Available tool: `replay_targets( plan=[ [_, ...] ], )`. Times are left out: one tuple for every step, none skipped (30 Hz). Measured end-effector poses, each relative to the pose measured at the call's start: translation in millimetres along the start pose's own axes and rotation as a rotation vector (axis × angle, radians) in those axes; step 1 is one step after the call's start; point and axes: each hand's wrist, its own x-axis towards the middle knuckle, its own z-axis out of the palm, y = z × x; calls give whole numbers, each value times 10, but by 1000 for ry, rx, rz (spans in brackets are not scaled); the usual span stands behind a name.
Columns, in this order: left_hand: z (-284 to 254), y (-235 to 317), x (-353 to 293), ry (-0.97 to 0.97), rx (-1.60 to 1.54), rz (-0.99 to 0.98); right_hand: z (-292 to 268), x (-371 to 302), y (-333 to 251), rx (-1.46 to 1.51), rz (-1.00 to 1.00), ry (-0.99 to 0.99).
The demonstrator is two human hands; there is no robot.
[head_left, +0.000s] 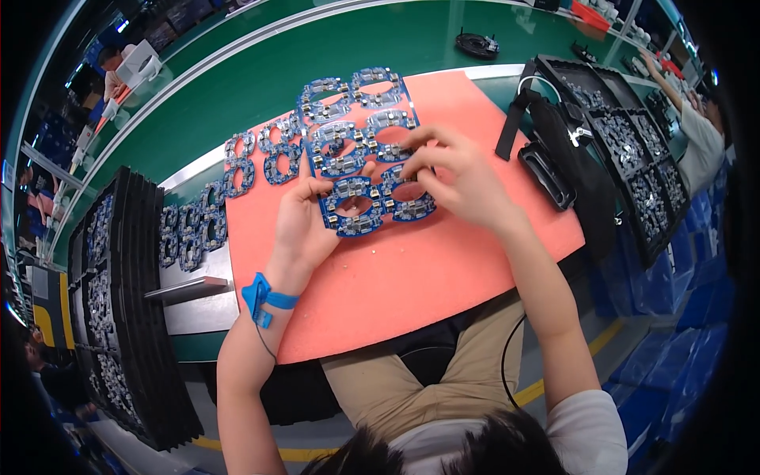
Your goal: Assembling or inspecting electronic circuit board panels at a factory workbench.
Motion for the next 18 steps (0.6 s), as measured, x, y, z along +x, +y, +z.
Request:
replay_targets(
  plan=[
    [-68,14,10,-23,30,29,-13,19,-25,-10,-10,97],
    [-119,33,12,-15,-13,32,14,34,13,-3,-20,181],
    [-150,49,8,-7,-56,35,2,49,-23,65,72,217],
    [-82,48,-2,-4,-41,83,-18,60,-53,133,165,255],
    [-80,52,1,-3,-40,85,28,49,-2,290,244,292],
    [-79,58,3,0,-26,77,25,50,-7,293,243,292],
    [-84,65,6,3,-16,67,22,52,-21,443,378,224],
    [-86,71,13,4,-17,67,21,54,-28,592,513,152],
    [-85,78,22,22,-21,41,36,53,-6,592,513,151],
    [-87,91,21,40,-23,15,72,46,27,642,511,136],
    [-117,97,35,41,-20,15,91,45,41,692,509,120],
    [-172,94,61,60,17,4,77,47,33,695,508,121],
    [-170,103,64,80,54,-4,46,54,18,734,515,129],
    [-141,74,64,63,71,21,25,59,14,774,521,137],
    [-94,60,49,49,130,54,22,62,22,798,507,165],
    [-57,31,45,31,188,84,4,60,33,798,507,167],
    [-21,-14,47,61,313,162,-17,62,40,825,524,198],
    [1,-67,56,26,372,227,-28,62,44,852,540,230]
  ],
)
